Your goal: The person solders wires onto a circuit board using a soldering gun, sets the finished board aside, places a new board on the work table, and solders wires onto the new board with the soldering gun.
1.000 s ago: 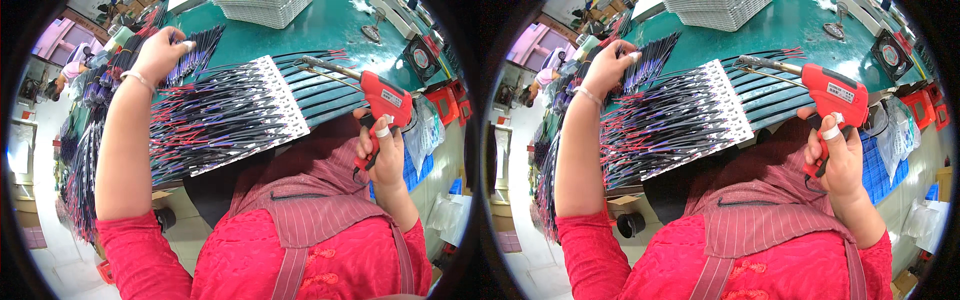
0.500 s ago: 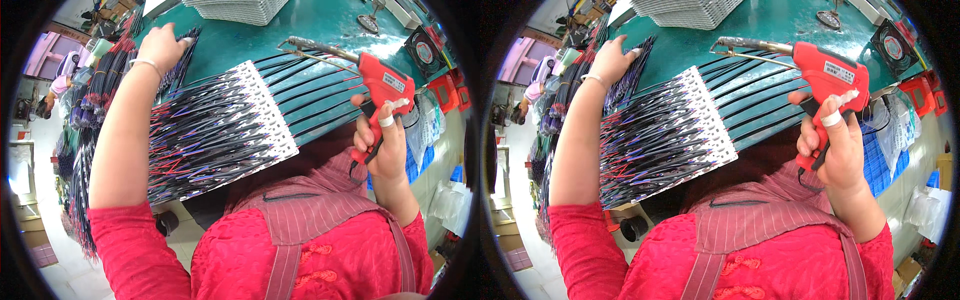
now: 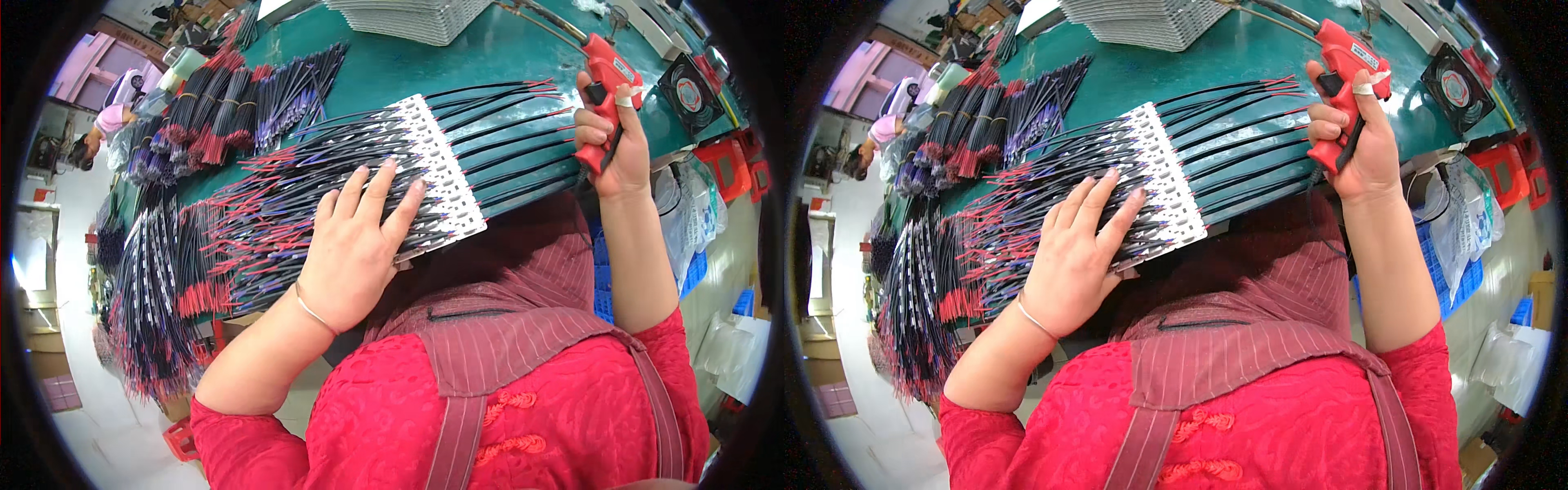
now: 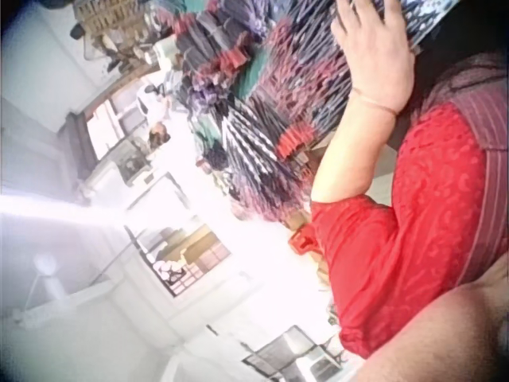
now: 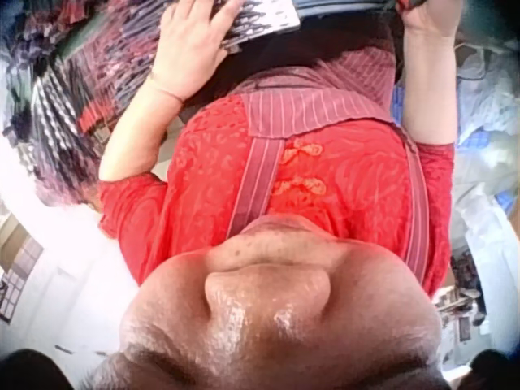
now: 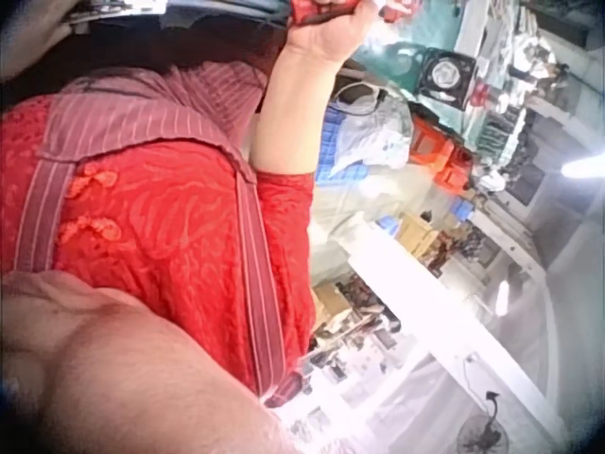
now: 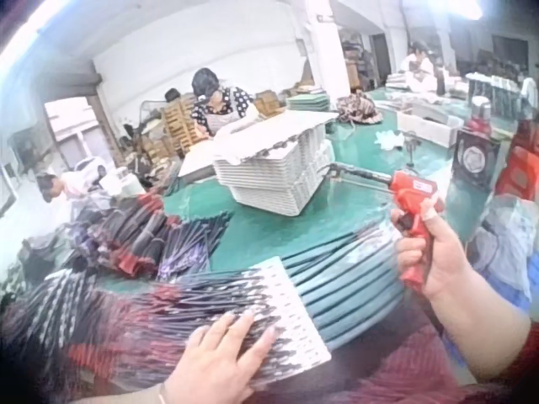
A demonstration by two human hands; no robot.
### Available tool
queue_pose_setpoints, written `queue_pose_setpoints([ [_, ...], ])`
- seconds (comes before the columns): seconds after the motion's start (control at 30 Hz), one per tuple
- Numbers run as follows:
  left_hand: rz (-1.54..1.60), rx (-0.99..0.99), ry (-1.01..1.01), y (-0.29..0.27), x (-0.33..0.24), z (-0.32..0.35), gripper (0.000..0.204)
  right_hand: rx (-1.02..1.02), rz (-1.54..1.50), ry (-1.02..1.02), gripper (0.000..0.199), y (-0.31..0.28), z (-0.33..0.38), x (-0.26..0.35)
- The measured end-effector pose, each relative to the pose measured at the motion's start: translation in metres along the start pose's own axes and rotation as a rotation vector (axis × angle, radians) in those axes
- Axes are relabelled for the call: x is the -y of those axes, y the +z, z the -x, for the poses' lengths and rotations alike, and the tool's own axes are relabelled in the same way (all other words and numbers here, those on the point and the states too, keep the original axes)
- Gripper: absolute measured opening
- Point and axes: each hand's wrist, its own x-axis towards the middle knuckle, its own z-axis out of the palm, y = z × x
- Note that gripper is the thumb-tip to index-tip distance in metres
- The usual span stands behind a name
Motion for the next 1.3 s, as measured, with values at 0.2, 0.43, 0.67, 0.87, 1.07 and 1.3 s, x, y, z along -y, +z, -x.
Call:
queue_pose_setpoints([
  [0.2, 0.012, -0.082, 0.037, -0.029, 0.007, 0.003, 0.071, 0.074, -0.320, -0.023, 0.049, -0.025, -0.005, -0.004],
  [0.43, 0.057, -0.183, 0.128, -0.048, 0.015, 0.000, 0.054, 0.070, -0.361, -0.061, 0.051, -0.029, -0.005, -0.013],
  [0.67, 0.127, -0.161, 0.049, -0.037, 0.005, 0.026, 0.075, 0.032, -0.299, -0.077, 0.053, -0.023, -0.003, -0.023],
  [0.87, 0.119, -0.204, 0.114, -0.041, -0.002, 0.028, 0.088, 0.010, -0.196, -0.106, 0.048, -0.016, -0.001, -0.029],
  [1.07, 0.087, -0.150, 0.094, -0.052, -0.009, 0.025, 0.088, -0.009, -0.235, -0.097, 0.048, -0.016, -0.001, -0.029],
  [1.3, 0.044, -0.142, 0.093, -0.069, -0.025, 0.019, 0.093, -0.022, -0.396, -0.116, 0.046, -0.019, 0.006, -0.027],
])
